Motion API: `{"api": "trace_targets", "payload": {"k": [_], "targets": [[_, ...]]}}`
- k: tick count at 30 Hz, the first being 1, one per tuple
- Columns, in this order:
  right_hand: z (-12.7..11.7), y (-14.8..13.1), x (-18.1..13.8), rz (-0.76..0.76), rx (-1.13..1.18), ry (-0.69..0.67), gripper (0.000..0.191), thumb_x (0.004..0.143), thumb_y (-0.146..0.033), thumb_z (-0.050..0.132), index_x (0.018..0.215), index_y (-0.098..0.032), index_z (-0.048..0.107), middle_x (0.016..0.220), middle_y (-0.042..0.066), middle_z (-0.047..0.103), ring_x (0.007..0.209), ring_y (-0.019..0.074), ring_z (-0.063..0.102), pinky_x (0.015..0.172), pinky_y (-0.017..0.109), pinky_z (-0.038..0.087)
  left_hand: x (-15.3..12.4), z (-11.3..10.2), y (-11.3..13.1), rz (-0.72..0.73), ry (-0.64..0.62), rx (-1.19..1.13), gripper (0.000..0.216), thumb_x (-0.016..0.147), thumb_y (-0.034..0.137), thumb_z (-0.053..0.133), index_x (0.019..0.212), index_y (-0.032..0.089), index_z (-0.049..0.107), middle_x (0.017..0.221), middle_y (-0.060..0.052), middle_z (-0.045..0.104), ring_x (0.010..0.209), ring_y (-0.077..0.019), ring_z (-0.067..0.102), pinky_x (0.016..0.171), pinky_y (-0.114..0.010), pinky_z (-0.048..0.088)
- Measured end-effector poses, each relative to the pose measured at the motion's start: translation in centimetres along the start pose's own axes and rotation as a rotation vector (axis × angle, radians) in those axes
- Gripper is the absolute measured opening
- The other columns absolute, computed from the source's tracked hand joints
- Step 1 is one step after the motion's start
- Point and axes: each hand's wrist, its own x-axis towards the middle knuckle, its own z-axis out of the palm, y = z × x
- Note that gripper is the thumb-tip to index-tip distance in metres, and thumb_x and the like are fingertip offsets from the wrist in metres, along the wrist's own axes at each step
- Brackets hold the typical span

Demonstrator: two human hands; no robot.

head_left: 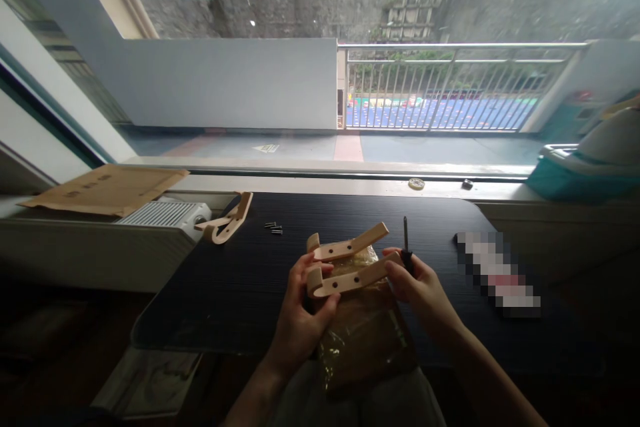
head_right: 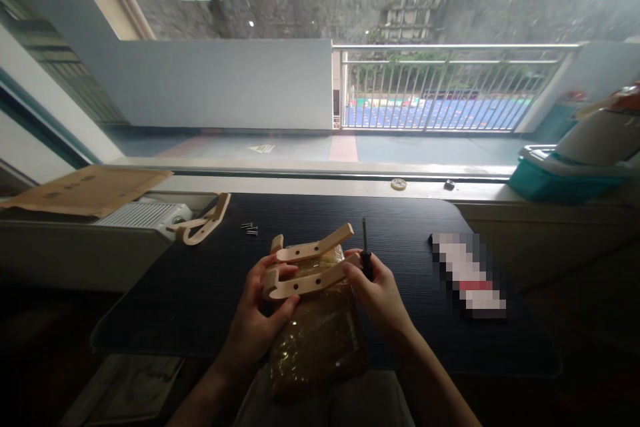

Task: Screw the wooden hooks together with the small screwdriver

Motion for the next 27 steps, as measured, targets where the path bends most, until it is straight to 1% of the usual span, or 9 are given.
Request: {"api": "trace_targets", "payload": {"k": [2, 6, 8, 10, 12, 15, 21, 25, 27], "targets": [[0.2, 0.4, 0.2, 0.005, 0.048, 0.055, 0.050, 0.067, -0.048, 0.069, 0.103, -0.013, 0.061, 0.060, -0.004, 0.047, 0.050, 0.0079, 0.036, 0.046, 0.022, 0.028, 0.4, 0.1, 0.1, -0.001, -0.040, -0.027, 0.066, 0.077, 0.021, 0.063, 0.133, 0.026, 0.030, 0.117, -0.006, 0.059, 0.114, -0.0200, 0.056, 0.101, -0.040, 0.042], [-0.8, 1.1, 0.2, 0.023, 0.128, 0.079, 0.054, 0.068, -0.053, 0.068, 0.107, -0.016, 0.061, 0.056, -0.006, 0.041, 0.047, 0.0068, 0.029, 0.043, 0.021, 0.021, 0.0, -1.5, 0.0, 0.032, -0.055, 0.003, 0.069, 0.075, 0.025, 0.067, 0.135, 0.025, 0.032, 0.130, -0.011, 0.052, 0.125, -0.0243, 0.047, 0.106, -0.042, 0.037], [-1.8, 1.7, 0.4, -0.006, 0.198, 0.107, 0.054, 0.072, -0.057, 0.062, 0.108, -0.017, 0.060, 0.059, -0.005, 0.044, 0.046, 0.0066, 0.028, 0.042, 0.022, 0.021, -0.1, -3.2, -0.5, 0.010, 0.056, 0.017, 0.059, 0.080, 0.032, 0.060, 0.133, 0.022, 0.037, 0.127, -0.012, 0.054, 0.123, -0.0248, 0.049, 0.102, -0.041, 0.040], [-2.7, 2.4, 0.7, -0.001, 0.201, 0.141, 0.053, 0.073, -0.058, 0.061, 0.107, -0.017, 0.061, 0.058, -0.005, 0.044, 0.045, 0.0065, 0.027, 0.041, 0.022, 0.020, 0.7, -5.1, -1.3, -0.033, 0.228, 0.121, 0.038, 0.087, 0.035, 0.051, 0.121, 0.018, 0.050, 0.114, -0.011, 0.062, 0.109, -0.0218, 0.059, 0.094, -0.037, 0.046], [-3.4, 3.4, 1.2, -0.007, 0.140, 0.190, 0.054, 0.070, -0.057, 0.065, 0.105, -0.016, 0.062, 0.056, -0.005, 0.042, 0.045, 0.0076, 0.029, 0.040, 0.022, 0.022, 2.5, -7.1, -2.3, 0.005, 0.373, 0.350, 0.028, 0.087, 0.036, 0.050, 0.103, 0.016, 0.060, 0.102, -0.009, 0.066, 0.095, -0.0199, 0.063, 0.088, -0.034, 0.049], [-3.9, 5.0, 1.6, -0.005, 0.053, 0.214, 0.054, 0.068, -0.058, 0.066, 0.103, -0.017, 0.062, 0.055, -0.005, 0.041, 0.048, 0.0097, 0.036, 0.042, 0.022, 0.027, 6.3, -9.4, -4.0, 0.050, 0.421, 0.738, 0.023, 0.086, 0.029, 0.047, 0.087, 0.015, 0.066, 0.091, -0.008, 0.068, 0.088, -0.0190, 0.064, 0.084, -0.031, 0.049], [-4.4, 6.7, 1.1, -0.079, -0.032, 0.204, 0.052, 0.069, -0.056, 0.064, 0.106, -0.019, 0.062, 0.059, -0.004, 0.046, 0.051, 0.0112, 0.040, 0.043, 0.022, 0.032, 13.3, -11.1, -5.3, -0.059, 0.297, 1.008, 0.020, 0.082, 0.022, 0.051, 0.086, 0.018, 0.070, 0.098, -0.009, 0.068, 0.098, -0.0244, 0.062, 0.090, -0.037, 0.045], [-4.5, 6.6, 1.0, -0.123, -0.139, 0.236, 0.049, 0.071, -0.056, 0.062, 0.103, -0.019, 0.064, 0.057, -0.003, 0.048, 0.049, 0.0118, 0.042, 0.043, 0.023, 0.036, 16.7, -11.3, -4.8, -0.166, 0.015, 1.141, 0.017, 0.085, 0.024, 0.054, 0.088, 0.018, 0.069, 0.095, -0.007, 0.068, 0.096, -0.0252, 0.062, 0.089, -0.043, 0.047], [-4.4, 6.5, 1.0, -0.151, -0.169, 0.251, 0.047, 0.071, -0.055, 0.062, 0.100, -0.018, 0.066, 0.056, -0.002, 0.050, 0.049, 0.0122, 0.044, 0.043, 0.023, 0.036, 17.9, -11.4, -4.4, -0.187, -0.153, 1.187, 0.022, 0.087, 0.029, 0.054, 0.103, 0.017, 0.063, 0.106, -0.007, 0.063, 0.098, -0.0216, 0.060, 0.087, -0.042, 0.049]]}}
